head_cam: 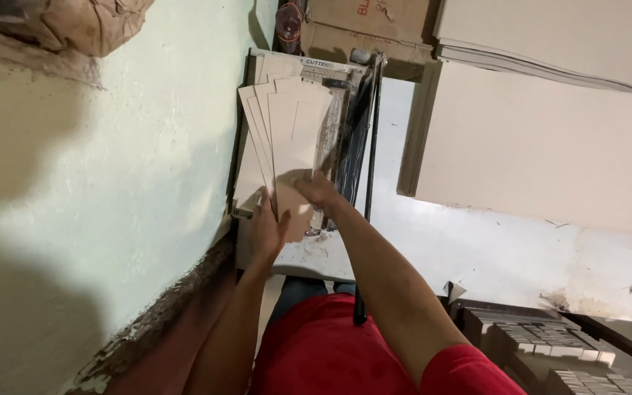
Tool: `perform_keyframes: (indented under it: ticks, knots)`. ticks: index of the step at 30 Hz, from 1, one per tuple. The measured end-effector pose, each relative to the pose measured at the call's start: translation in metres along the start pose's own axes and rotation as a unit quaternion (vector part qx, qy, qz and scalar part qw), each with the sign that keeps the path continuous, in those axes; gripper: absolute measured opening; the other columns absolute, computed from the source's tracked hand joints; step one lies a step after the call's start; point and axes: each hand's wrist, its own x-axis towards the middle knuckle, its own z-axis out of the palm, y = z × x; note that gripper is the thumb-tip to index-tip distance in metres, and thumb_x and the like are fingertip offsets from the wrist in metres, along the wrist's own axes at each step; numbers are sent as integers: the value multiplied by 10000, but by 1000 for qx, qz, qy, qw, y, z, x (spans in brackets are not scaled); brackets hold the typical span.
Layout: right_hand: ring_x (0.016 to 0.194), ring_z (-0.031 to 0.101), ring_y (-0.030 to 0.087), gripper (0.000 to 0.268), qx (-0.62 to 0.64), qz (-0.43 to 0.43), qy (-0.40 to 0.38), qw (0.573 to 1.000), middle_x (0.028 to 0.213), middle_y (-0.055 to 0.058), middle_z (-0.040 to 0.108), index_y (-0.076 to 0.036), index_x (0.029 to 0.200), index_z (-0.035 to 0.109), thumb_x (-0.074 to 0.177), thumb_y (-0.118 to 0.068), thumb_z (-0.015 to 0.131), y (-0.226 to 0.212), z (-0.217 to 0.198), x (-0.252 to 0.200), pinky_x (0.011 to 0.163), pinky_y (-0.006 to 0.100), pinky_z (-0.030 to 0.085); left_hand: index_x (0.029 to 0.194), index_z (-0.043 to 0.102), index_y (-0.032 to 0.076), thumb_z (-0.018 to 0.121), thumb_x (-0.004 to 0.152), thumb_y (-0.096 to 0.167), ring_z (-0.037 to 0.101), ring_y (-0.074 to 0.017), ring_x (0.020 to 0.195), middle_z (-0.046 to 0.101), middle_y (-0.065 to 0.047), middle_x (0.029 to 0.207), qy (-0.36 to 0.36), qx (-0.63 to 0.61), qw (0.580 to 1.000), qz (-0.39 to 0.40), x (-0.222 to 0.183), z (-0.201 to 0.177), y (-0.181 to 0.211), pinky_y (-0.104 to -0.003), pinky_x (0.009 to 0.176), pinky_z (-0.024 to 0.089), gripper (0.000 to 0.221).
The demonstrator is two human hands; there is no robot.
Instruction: Using a manual guillotine paper cutter to cut cardboard sheets and stacking the results.
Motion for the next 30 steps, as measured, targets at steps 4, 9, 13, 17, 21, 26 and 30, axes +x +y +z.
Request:
perform_keyframes:
  ticks: [4,9,13,17,21,26,30]
  knots:
    - [865,618,230,975,58,8,-6,998,1348,232,528,-4,1629,222,841,-398,637,9,1,-5,553,316,495,1635,152,18,482,1055,295,466,-518,1365,414,-350,1519,-60,-20,998,9,-34,-49,67,-656,1007,462,723]
    - [856,625,234,929,46,18,-6,999,1391,248,508,-17,1622,247,842,-360,617,6,-1,-8,536,311,493,1627,101,0,530,1038,368,466,-472,1382,405,-332,1523,-13,-25,999,-25,-11,-33,63,-599,993,507,816]
    - [828,625,221,940,34,22,2,999,1425,255,497,-25,1625,242,833,-366,618,6,-1,-15,519,308,502,1630,59,-7,545,1025,364,489,-463,1357,439,-324,1481,-10,-7,999,-32,-5,-25,58,-601,934,537,860]
    - [827,607,225,939,15,24,-2,1000,1403,250,530,-31,1632,259,836,-387,608,4,-2,-13,540,350,492,1627,51,-12,535,1049,358,606,-419,1235,536,-292,1381,12,-67,998,-20,23,8,25,-566,847,569,840]
    - [834,623,247,881,30,10,2,999,1329,221,562,-44,1619,303,861,-389,593,-17,0,-34,572,351,489,1634,88,44,541,1043,290,613,-356,1120,513,-239,1273,22,-220,974,-58,38,8,25,-484,834,529,785]
    - [1271,606,351,874,2,1,-7,1000,1528,215,494,-65,1627,305,920,-503,576,-37,5,-49,944,464,562,1572,272,53,556,1050,302,562,-336,1245,433,-245,1414,20,-279,955,-94,63,7,14,-463,958,508,645]
    - [1197,636,322,868,25,26,0,999,1522,203,493,-86,1622,322,901,-483,600,-53,2,-72,936,428,578,1566,334,78,520,1026,331,655,-268,1120,440,-243,1475,-46,-256,959,-113,66,-1,24,-420,895,572,624]
